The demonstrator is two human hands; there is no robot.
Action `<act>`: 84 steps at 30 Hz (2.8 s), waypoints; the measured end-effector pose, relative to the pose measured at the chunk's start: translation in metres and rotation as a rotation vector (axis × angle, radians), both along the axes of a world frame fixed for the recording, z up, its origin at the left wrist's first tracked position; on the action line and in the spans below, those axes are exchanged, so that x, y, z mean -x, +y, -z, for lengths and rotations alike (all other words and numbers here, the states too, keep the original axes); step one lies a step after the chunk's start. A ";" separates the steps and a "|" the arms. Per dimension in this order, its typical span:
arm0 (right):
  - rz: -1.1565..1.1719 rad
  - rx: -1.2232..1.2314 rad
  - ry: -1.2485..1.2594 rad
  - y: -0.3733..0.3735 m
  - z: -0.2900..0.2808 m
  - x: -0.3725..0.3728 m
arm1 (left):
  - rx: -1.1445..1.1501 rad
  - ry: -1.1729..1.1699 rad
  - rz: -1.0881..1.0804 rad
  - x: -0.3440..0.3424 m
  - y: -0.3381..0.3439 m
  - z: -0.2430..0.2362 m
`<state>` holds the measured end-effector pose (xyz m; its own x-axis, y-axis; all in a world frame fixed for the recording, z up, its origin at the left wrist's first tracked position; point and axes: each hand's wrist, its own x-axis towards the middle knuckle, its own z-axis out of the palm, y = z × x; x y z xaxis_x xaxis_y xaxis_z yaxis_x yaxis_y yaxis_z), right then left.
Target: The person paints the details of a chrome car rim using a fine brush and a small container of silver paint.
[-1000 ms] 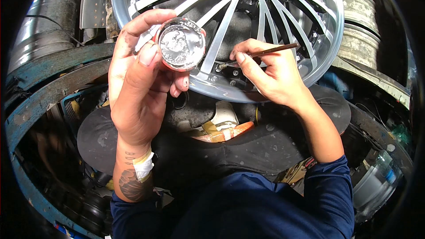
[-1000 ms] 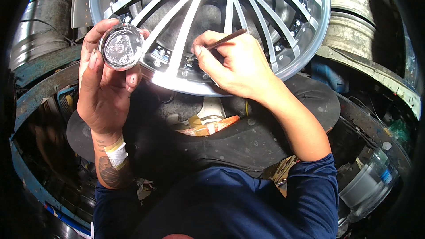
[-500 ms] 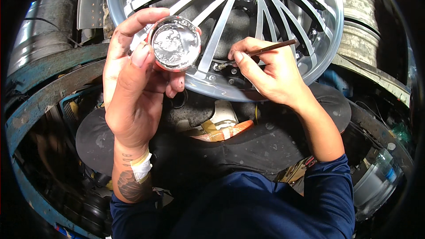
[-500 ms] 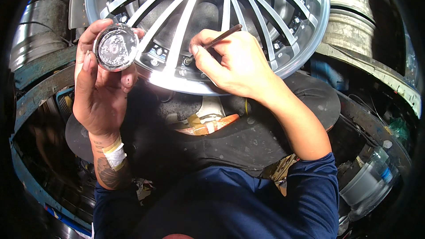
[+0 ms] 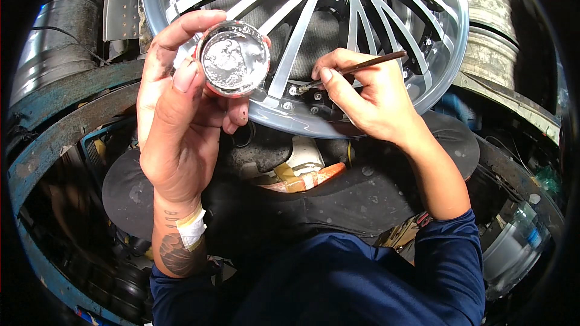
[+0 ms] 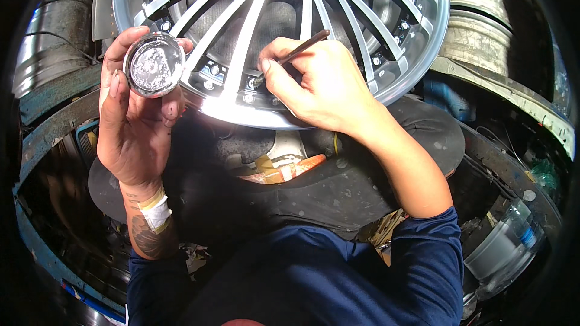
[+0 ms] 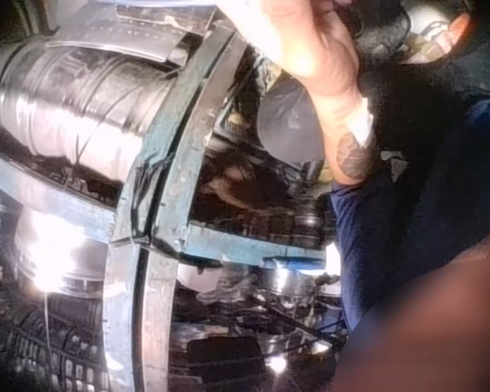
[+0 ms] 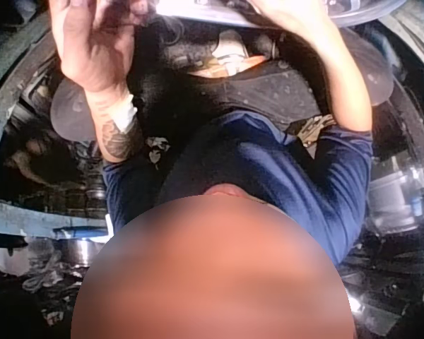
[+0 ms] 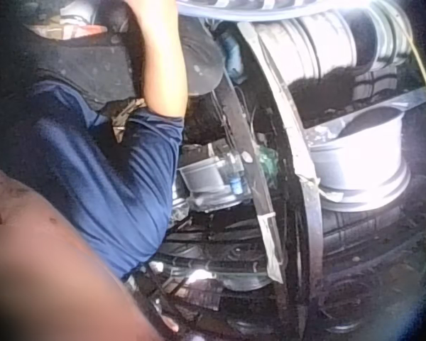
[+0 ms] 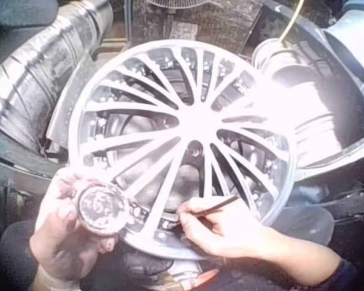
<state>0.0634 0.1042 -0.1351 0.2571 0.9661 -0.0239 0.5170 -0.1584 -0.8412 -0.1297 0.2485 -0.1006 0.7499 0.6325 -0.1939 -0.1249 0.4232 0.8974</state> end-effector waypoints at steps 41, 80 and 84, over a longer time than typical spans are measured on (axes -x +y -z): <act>0.034 0.006 0.019 0.002 0.000 0.000 | 0.003 -0.025 0.017 0.001 0.002 0.001; 0.046 -0.002 0.006 0.001 -0.002 -0.005 | -0.002 -0.031 0.019 0.002 0.003 0.001; 0.023 0.105 0.038 0.001 -0.007 -0.006 | 0.008 -0.018 0.021 0.002 0.004 0.001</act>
